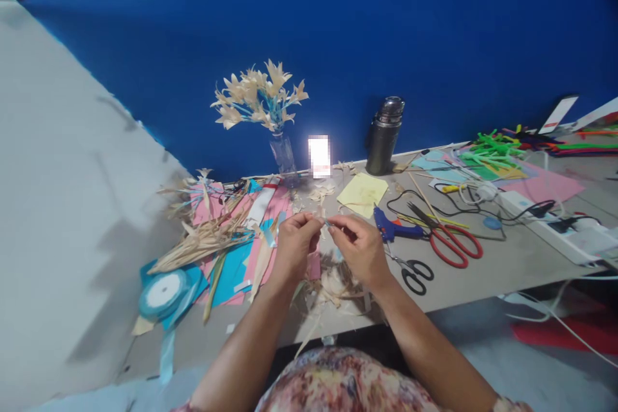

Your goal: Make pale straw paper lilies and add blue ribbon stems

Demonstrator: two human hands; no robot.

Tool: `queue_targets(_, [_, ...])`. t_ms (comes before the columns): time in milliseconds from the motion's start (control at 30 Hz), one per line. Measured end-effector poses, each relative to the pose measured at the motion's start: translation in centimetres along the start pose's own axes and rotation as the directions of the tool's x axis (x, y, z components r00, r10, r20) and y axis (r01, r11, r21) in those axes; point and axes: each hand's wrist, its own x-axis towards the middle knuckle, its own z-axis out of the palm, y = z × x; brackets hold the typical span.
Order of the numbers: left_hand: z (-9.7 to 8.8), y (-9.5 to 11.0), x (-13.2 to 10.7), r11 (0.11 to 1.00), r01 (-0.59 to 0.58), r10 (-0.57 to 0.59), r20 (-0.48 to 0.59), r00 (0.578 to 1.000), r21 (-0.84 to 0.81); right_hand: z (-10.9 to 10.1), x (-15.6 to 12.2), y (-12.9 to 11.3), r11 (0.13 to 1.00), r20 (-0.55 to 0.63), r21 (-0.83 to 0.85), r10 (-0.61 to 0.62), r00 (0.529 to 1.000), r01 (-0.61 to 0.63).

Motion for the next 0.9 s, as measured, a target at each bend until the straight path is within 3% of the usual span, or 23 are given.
queue_targets(100, [-0.1,0.3,0.0,1.000,-0.012,0.012,-0.003,1.000,-0.010,0.2,-0.2,0.0,0.940,-0.007,-0.249,-0.242,0.970,0.233])
queue_targets(233, [-0.3,0.4,0.1,1.000,-0.007,0.007,-0.014,1.000,-0.001,0.3,-0.1,-0.2,0.789,0.045,-0.470,-0.426,0.903,0.396])
queue_targets(367, [-0.5,0.6,0.0,1.000,-0.014,0.014,-0.046,0.999,0.017,0.1,0.2,-0.2,0.694,0.105,-0.548,-0.497,0.861,0.467])
queue_targets(533, [-0.5,1.8,-0.6,0.986,-0.081,0.085,-0.022,0.996,0.146,-0.1,0.6,0.2,0.663,0.110,-0.571,-0.523,0.845,0.484])
queue_targets(667, [-0.3,2.3,-1.1,0.940,-0.159,0.163,0.012,0.987,0.301,0.0,0.7,0.6,0.696,0.084,-0.556,-0.496,0.864,0.453])
queue_targets(767, [0.1,2.5,-1.7,0.899,-0.226,0.233,0.027,0.972,0.375,0.2,1.0,0.9,0.798,0.038,-0.464,-0.417,0.908,0.385])
queue_targets(833, [0.5,2.7,-2.5,0.885,-0.282,0.290,0.035,0.956,0.370,0.2,1.3,1.0,0.907,-0.028,-0.309,-0.311,0.950,0.287])
queue_targets(900, [0.5,3.0,-3.4,0.873,-0.347,0.363,0.019,0.932,0.342,0.1,1.6,1.0,0.994,-0.089,-0.060,-0.095,0.991,0.090])
